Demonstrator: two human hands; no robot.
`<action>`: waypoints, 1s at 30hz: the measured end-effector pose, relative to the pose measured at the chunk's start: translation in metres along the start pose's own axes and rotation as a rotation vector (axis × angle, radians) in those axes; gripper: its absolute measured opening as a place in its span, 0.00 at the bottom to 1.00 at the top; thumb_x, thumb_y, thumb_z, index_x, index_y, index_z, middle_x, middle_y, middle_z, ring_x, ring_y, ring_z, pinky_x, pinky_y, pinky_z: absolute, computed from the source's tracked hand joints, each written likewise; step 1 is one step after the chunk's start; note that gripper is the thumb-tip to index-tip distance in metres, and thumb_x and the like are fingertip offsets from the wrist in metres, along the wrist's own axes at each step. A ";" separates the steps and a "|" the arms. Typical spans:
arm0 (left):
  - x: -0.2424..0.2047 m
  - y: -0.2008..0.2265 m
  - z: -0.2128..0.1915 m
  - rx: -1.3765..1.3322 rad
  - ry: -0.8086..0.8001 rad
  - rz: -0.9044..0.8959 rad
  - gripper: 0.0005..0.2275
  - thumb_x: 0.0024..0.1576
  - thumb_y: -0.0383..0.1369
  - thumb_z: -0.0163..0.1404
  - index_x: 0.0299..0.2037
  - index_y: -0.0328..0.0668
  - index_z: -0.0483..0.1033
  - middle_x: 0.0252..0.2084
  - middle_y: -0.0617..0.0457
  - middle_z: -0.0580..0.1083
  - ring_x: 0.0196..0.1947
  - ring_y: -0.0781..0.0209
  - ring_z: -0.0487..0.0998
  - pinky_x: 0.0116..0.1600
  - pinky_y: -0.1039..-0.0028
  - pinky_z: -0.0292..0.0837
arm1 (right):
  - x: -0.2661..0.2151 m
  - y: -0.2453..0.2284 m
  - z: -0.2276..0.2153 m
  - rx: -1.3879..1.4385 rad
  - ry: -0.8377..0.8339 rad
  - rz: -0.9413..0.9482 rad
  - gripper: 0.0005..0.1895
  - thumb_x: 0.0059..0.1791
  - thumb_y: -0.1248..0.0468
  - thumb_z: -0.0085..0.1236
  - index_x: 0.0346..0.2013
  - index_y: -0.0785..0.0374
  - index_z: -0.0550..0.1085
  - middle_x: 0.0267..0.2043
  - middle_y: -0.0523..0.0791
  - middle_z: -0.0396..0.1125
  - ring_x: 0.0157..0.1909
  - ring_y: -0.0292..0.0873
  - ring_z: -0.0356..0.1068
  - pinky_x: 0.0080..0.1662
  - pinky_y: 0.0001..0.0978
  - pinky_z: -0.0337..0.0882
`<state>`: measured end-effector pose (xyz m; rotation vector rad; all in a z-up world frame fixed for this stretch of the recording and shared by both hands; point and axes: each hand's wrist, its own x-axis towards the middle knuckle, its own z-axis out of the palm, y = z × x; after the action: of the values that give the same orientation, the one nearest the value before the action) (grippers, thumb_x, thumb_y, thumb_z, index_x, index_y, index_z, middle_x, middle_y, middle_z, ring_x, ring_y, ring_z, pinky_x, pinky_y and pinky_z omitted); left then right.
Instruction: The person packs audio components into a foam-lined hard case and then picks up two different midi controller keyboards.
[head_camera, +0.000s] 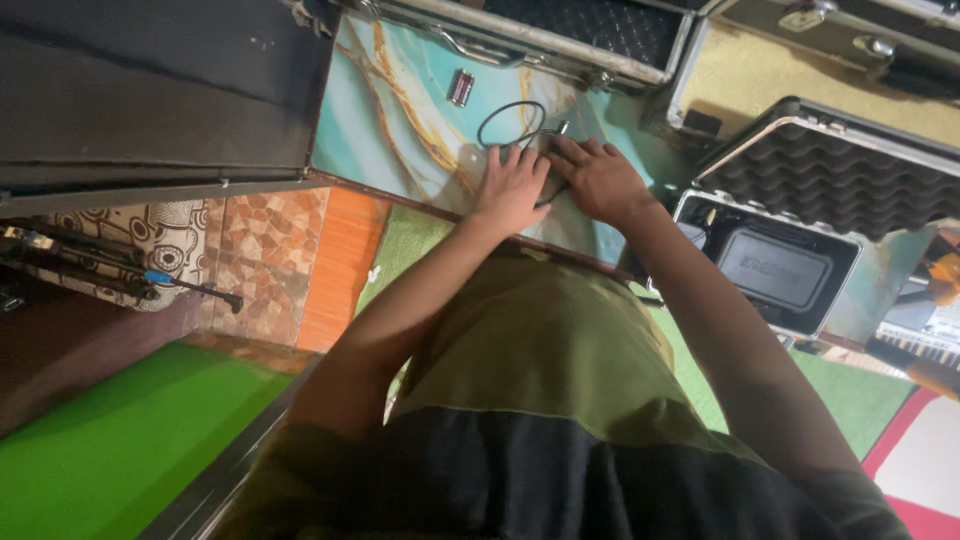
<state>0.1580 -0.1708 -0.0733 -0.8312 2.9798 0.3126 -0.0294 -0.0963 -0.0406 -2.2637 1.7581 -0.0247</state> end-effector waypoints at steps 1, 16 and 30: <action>-0.001 0.000 0.007 0.006 0.045 0.030 0.27 0.46 0.49 0.62 0.50 0.40 0.73 0.52 0.45 0.72 0.57 0.46 0.68 0.57 0.47 0.58 | -0.003 0.001 0.001 0.000 0.000 -0.004 0.29 0.47 0.64 0.51 0.65 0.55 0.71 0.68 0.46 0.62 0.61 0.50 0.65 0.56 0.44 0.66; 0.005 -0.005 0.062 0.108 0.228 0.207 0.06 0.54 0.28 0.51 0.40 0.37 0.73 0.39 0.45 0.74 0.42 0.47 0.74 0.47 0.59 0.72 | -0.024 -0.010 0.028 -0.352 0.076 0.019 0.16 0.51 0.60 0.46 0.52 0.59 0.71 0.53 0.45 0.69 0.57 0.44 0.64 0.55 0.37 0.62; 0.004 0.006 -0.114 -0.686 -0.008 0.234 0.21 0.54 0.24 0.51 0.58 0.30 0.63 0.61 0.31 0.63 0.53 0.30 0.72 0.55 0.51 0.69 | -0.064 -0.050 -0.071 0.500 0.354 0.227 0.17 0.54 0.71 0.52 0.57 0.71 0.66 0.51 0.60 0.62 0.53 0.65 0.65 0.53 0.51 0.67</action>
<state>0.1546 -0.1909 0.0391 -0.4819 2.9618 1.3881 -0.0116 -0.0384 0.0492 -1.7671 1.8955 -0.7693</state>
